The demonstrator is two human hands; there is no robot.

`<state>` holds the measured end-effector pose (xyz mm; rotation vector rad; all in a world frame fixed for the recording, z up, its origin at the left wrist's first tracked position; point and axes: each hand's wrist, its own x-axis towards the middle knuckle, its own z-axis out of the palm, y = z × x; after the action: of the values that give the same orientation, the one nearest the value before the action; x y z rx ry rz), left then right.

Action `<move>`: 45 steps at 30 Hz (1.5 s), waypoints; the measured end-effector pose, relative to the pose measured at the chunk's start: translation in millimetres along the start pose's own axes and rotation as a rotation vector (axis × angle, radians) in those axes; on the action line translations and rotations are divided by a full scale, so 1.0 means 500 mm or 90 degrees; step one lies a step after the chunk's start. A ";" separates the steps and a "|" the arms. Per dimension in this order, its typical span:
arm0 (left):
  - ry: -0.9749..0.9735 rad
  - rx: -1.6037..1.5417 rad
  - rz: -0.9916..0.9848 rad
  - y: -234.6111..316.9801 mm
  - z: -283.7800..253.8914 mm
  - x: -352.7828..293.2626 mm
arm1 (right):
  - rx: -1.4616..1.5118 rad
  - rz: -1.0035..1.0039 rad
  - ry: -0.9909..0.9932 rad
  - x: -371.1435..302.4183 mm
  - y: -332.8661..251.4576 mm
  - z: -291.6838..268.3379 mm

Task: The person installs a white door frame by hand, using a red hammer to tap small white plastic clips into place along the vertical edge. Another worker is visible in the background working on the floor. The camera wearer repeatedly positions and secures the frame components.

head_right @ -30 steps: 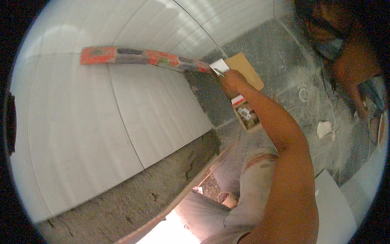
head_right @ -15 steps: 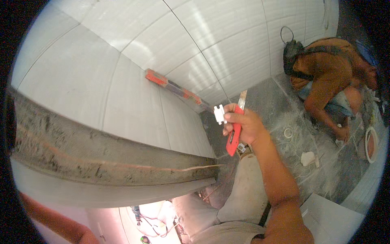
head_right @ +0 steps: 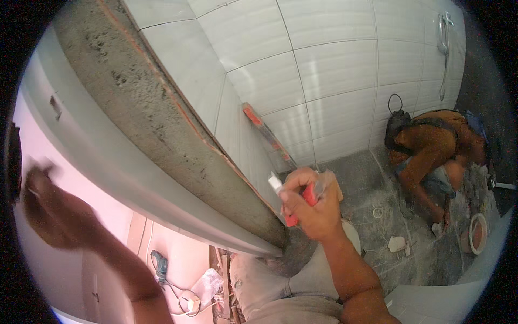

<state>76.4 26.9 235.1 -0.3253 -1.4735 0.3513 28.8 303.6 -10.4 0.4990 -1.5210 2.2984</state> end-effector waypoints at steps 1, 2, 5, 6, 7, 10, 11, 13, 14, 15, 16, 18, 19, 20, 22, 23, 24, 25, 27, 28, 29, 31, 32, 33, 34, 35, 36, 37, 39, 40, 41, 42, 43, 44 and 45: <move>-0.067 -0.220 -0.036 0.043 -0.019 -0.073 | -0.102 -0.086 -0.024 -0.008 -0.010 0.015; -0.148 -0.427 -0.116 0.085 -0.037 -0.145 | -0.213 -0.180 -0.048 -0.016 -0.020 0.028; -0.425 -0.780 -0.274 0.209 -0.040 -0.307 | -0.307 -0.310 -0.097 -0.029 -0.043 0.056; -0.521 -0.882 -0.440 0.239 -0.049 -0.338 | -0.314 -0.318 -0.118 -0.034 -0.046 0.066; -0.521 -0.951 -0.528 0.260 -0.048 -0.360 | -0.326 -0.323 -0.133 -0.039 -0.048 0.074; -0.454 -1.102 -0.660 0.280 -0.040 -0.386 | -0.330 -0.286 -0.183 -0.052 -0.043 0.091; -0.463 -1.103 -0.639 0.278 -0.035 -0.391 | -0.328 -0.254 -0.201 -0.056 -0.039 0.093; -0.443 -1.135 -0.618 0.270 -0.029 -0.407 | -0.304 -0.190 -0.231 -0.061 -0.030 0.093; -0.475 -1.147 -0.599 0.269 -0.028 -0.420 | -0.283 -0.160 -0.243 -0.062 -0.024 0.091; -0.477 -1.143 -0.638 0.270 -0.032 -0.433 | -0.252 -0.130 -0.250 -0.064 -0.019 0.090; -0.447 -1.124 -0.657 0.272 -0.036 -0.446 | -0.255 -0.111 -0.247 -0.066 -0.012 0.090; -0.497 -1.080 -0.687 0.280 -0.047 -0.468 | -0.248 -0.068 -0.230 -0.072 -0.001 0.089; -0.464 -1.041 -0.703 0.286 -0.052 -0.474 | -0.209 -0.010 -0.211 -0.076 0.003 0.090; -0.464 -1.001 -0.705 0.292 -0.056 -0.476 | -0.175 0.052 -0.192 -0.081 0.007 0.091; -0.455 -0.939 -0.698 0.304 -0.058 -0.472 | -0.142 0.117 -0.148 -0.089 0.016 0.098; -0.446 -0.916 -0.691 0.310 -0.056 -0.467 | -0.144 0.120 -0.124 -0.092 0.021 0.102; -0.443 -0.898 -0.718 0.316 -0.055 -0.461 | -0.158 0.126 -0.103 -0.094 0.024 0.105; -0.423 -0.918 -0.717 0.320 -0.052 -0.455 | -0.147 0.129 -0.104 -0.095 0.026 0.105; -0.413 -0.979 -0.744 0.323 -0.051 -0.449 | -0.147 0.142 -0.109 -0.094 0.028 0.103; -0.430 -1.042 -0.858 0.320 -0.051 -0.450 | -0.099 0.194 -0.095 -0.095 0.027 0.098; -0.463 -1.120 -0.935 0.318 -0.053 -0.452 | -0.051 0.245 -0.080 -0.096 0.024 0.091; -0.518 -1.213 -1.011 0.309 -0.057 -0.461 | -0.002 0.284 -0.064 -0.100 0.024 0.082; -0.542 -1.227 -1.010 0.306 -0.059 -0.466 | -0.001 0.275 -0.062 -0.102 0.027 0.078; -0.554 -1.254 -1.018 0.303 -0.062 -0.471 | 0.000 0.264 -0.061 -0.105 0.029 0.076; -0.553 -1.226 -0.968 0.303 -0.066 -0.474 | 0.003 0.263 -0.072 -0.109 0.032 0.074; -0.540 -1.209 -0.928 0.302 -0.069 -0.476 | 0.007 0.261 -0.084 -0.113 0.034 0.073; -0.534 -1.189 -0.897 0.300 -0.072 -0.476 | 0.010 0.254 -0.093 -0.116 0.033 0.073; -0.508 -1.119 -0.868 0.297 -0.073 -0.475 | 0.032 0.246 -0.107 -0.117 0.031 0.070; -0.471 -0.984 -0.761 0.284 -0.079 -0.468 | 0.081 0.212 -0.140 -0.116 0.019 0.061; -0.415 -0.876 -0.808 0.271 -0.080 -0.463 | 0.173 0.199 -0.112 -0.114 0.006 0.050; -0.353 -0.783 -0.792 0.256 -0.084 -0.455 | 0.268 0.179 -0.096 -0.109 -0.008 0.037; -0.288 -0.687 -0.774 0.238 -0.081 -0.446 | 0.274 0.137 -0.065 -0.105 -0.022 0.023; -0.212 -0.768 -0.810 0.224 -0.090 -0.432 | 0.278 0.084 -0.037 -0.101 -0.029 0.010; -0.172 -0.800 -0.727 0.211 -0.086 -0.415 | 0.270 0.095 -0.057 -0.095 -0.028 -0.001; -0.139 -0.810 -0.674 0.196 -0.084 -0.394 | 0.253 0.098 -0.078 -0.090 -0.026 -0.013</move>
<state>102.3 32.8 12.7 -0.4388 -1.7014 -1.4903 73.9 310.2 -23.4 0.6535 -1.1857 2.7528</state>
